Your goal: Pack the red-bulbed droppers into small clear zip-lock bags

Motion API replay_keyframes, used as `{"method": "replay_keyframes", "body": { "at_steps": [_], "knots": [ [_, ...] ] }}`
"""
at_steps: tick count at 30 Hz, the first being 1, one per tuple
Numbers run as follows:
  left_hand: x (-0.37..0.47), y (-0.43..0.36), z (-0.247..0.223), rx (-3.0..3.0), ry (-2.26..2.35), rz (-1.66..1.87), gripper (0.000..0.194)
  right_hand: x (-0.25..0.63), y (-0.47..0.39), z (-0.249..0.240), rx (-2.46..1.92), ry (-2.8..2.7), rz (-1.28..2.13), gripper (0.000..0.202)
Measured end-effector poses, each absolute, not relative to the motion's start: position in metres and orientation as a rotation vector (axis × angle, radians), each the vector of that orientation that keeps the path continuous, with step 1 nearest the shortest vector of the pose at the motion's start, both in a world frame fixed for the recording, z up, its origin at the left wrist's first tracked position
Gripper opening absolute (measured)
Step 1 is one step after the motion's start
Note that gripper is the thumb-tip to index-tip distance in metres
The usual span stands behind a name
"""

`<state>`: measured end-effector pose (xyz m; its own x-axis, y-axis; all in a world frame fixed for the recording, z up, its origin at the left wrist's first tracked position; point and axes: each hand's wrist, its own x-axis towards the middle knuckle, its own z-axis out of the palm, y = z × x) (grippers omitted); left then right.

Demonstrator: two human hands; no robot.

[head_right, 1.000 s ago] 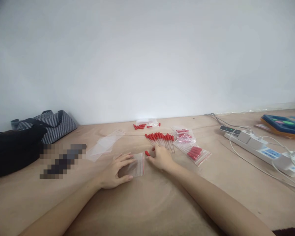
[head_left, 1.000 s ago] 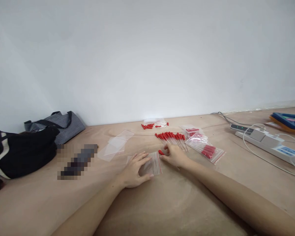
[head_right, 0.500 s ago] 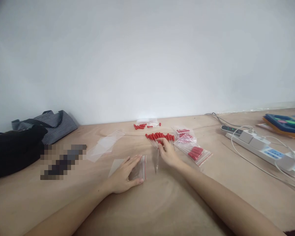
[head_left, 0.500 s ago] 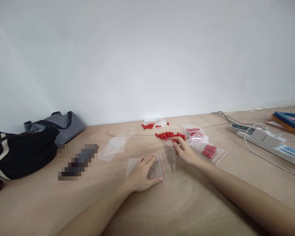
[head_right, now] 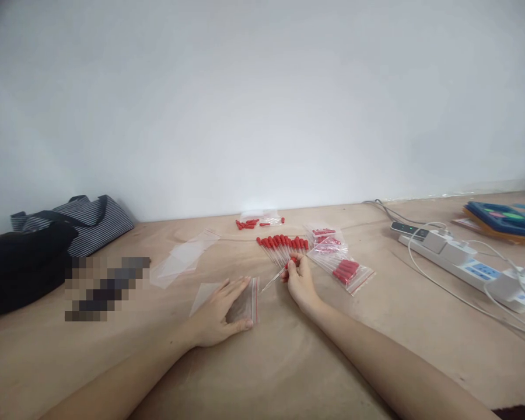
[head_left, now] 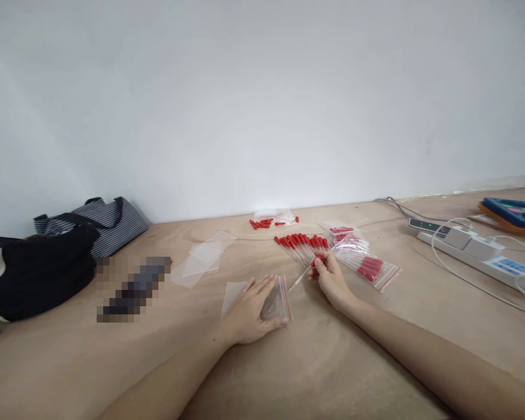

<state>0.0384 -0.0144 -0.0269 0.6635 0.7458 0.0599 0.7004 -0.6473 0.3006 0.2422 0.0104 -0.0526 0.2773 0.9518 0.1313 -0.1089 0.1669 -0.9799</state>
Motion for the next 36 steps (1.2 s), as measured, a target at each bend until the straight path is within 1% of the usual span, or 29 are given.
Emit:
{"method": "replay_keyframes", "body": {
  "at_steps": [5, 8, 14, 17, 23, 27, 29, 33, 36],
  "knots": [
    [0.038, -0.015, -0.028, 2.626, 1.167, 0.264, 0.078, 0.234, 0.008, -0.055, -1.064, -0.976, 1.107, 0.027],
    [0.039, -0.016, -0.026, 2.622, 1.166, 0.259, 0.079, 0.233, 0.004, -0.055, -1.061, -1.069, 1.137, 0.029],
    [0.039, -0.017, -0.025, 2.606, 1.169, 0.307, 0.076, 0.239, -0.005, -0.053, -1.075, -1.574, 1.115, 0.024],
    [0.04, -0.016, -0.027, 2.617, 1.157, 0.35, 0.074, 0.24, -0.007, -0.051, -1.11, -1.789, 1.026, 0.019],
    [0.051, -0.014, -0.027, 2.651, 1.138, 0.381, 0.073, 0.235, -0.009, -0.045, -1.134, -2.054, 0.723, 0.004],
    [0.042, -0.012, -0.021, 2.756, 1.106, 0.427, 0.073, 0.235, -0.01, -0.041, -1.202, -2.089, 0.62, 0.006],
    [0.03, -0.012, -0.018, 2.757, 1.111, 0.41, 0.066, 0.237, -0.009, -0.042, -1.231, -2.075, 0.62, 0.005],
    [0.011, -0.014, -0.018, 2.636, 1.176, 0.279, 0.045, 0.238, -0.006, -0.045, -1.209, -2.046, 0.733, 0.008],
    [0.011, -0.015, -0.021, 2.591, 1.197, 0.279, 0.04, 0.234, -0.007, -0.045, -1.135, -2.076, 0.766, 0.013]
  ]
}}
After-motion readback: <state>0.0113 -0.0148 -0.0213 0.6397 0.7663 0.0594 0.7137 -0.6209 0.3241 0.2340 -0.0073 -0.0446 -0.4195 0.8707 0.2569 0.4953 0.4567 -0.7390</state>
